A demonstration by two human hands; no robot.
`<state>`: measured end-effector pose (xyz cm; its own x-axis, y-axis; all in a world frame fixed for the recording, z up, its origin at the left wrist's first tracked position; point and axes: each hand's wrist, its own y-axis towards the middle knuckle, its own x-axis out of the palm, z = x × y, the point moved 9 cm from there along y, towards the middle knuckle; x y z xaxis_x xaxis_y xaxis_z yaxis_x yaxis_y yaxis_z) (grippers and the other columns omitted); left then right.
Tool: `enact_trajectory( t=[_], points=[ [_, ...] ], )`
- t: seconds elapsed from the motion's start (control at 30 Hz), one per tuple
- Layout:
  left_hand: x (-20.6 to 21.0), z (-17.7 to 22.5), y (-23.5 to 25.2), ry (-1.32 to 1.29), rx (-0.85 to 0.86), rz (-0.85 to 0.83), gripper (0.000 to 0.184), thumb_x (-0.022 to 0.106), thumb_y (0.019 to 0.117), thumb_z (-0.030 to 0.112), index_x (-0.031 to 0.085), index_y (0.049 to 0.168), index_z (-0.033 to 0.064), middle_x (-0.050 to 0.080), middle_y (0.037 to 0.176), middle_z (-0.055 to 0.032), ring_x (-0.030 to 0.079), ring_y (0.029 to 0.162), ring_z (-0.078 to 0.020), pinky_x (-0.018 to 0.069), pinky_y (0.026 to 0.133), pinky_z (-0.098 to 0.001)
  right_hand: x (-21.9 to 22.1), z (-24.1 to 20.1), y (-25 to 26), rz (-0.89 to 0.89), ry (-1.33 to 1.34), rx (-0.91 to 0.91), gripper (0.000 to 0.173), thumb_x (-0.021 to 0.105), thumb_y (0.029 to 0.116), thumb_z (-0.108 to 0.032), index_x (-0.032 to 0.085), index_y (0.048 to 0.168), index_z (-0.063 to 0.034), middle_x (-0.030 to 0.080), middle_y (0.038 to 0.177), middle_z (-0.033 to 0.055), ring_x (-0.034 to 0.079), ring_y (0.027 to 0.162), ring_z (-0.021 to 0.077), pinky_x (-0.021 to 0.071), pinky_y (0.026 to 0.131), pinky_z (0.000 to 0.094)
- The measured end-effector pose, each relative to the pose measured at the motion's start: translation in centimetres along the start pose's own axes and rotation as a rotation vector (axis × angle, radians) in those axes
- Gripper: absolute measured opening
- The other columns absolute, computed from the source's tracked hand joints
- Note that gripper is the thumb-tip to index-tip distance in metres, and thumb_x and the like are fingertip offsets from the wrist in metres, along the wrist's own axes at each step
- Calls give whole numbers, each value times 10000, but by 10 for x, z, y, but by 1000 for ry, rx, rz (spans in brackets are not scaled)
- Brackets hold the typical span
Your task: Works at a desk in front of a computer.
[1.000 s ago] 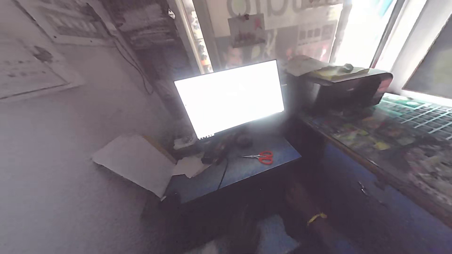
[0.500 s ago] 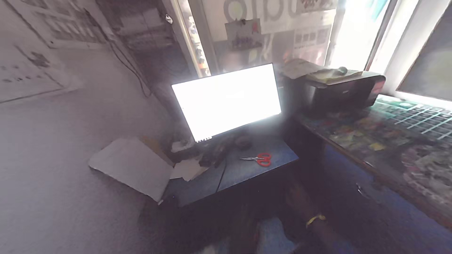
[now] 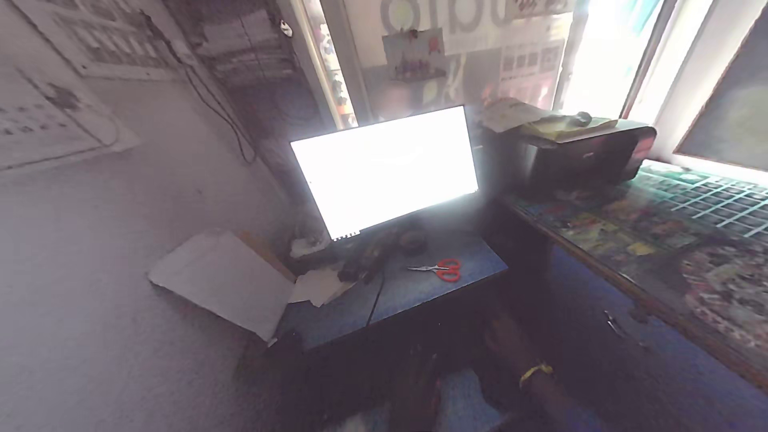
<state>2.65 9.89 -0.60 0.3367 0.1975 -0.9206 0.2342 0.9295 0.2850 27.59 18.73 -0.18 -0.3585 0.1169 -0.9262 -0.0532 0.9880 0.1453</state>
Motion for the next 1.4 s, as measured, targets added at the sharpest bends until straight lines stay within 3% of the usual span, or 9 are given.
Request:
enact_trajectory(
  t=[0.3,0.47,0.7,0.83,0.97,1.13,1.27,1.37,1.4],
  points=[
    [-8,0,-3,-79,-17,43,486,576,996,445,696,1303,89,492,1543,-181,461,1432,-372,377,1181,-513,-3,-3,-4,-50,28,21,592,478,1046,-406,441,1555,-108,391,1624,155,361,1514,298,318,1238,445],
    [-9,4,-4,-18,-39,-21,490,538,1019,440,670,1343,97,529,1506,-193,469,1423,-385,366,1184,-529,-5,-4,-4,-63,31,32,598,476,1047,-411,433,1559,-106,386,1624,167,360,1515,299,316,1239,439],
    [-10,4,-6,-57,0,55,459,561,1013,427,723,1250,68,531,1509,-183,493,1406,-379,385,1173,-521,-4,-3,-3,-39,15,15,593,483,1041,-404,442,1555,-112,398,1615,169,386,1498,310,339,1225,444],
    [-21,8,9,36,-204,-197,451,475,1037,326,627,1376,71,550,1495,-146,454,1440,-324,339,1203,-480,-5,-3,-3,-41,23,23,597,494,1038,-401,442,1554,-105,409,1607,173,394,1494,307,338,1227,447],
    [-22,-9,-2,-20,-269,-2,529,485,1046,349,542,1458,22,432,1573,-226,338,1504,-396,277,1233,-520,-3,-3,-4,-54,18,29,605,480,1042,-410,425,1564,-108,390,1621,165,372,1507,301,323,1235,444],
    [-6,-20,-5,45,-241,54,650,462,1030,480,496,1496,28,415,1592,-202,352,1502,-372,274,1233,-535,-4,-1,-2,-43,18,24,602,496,1033,-413,442,1557,-122,415,1609,152,391,1497,295,339,1227,444],
    [-20,-7,-1,52,-175,40,528,535,1000,422,611,1412,101,487,1546,-177,420,1458,-372,317,1207,-534,-7,-4,-2,-24,5,10,596,492,1033,-413,451,1552,-121,422,1606,146,400,1492,290,347,1224,441],
    [-39,18,13,118,-200,-205,481,536,982,370,618,1417,182,536,1520,-78,450,1438,-305,327,1192,-512,-8,-5,-1,-29,4,13,595,495,1033,-410,448,1554,-127,422,1606,146,400,1492,292,344,1224,446],
    [-33,18,13,138,-163,-200,484,543,986,379,617,1417,171,540,1516,-93,455,1432,-324,332,1184,-536,-8,-5,0,-31,4,15,594,497,1033,-410,447,1556,-133,421,1607,144,398,1493,291,343,1224,449]
  ],
)
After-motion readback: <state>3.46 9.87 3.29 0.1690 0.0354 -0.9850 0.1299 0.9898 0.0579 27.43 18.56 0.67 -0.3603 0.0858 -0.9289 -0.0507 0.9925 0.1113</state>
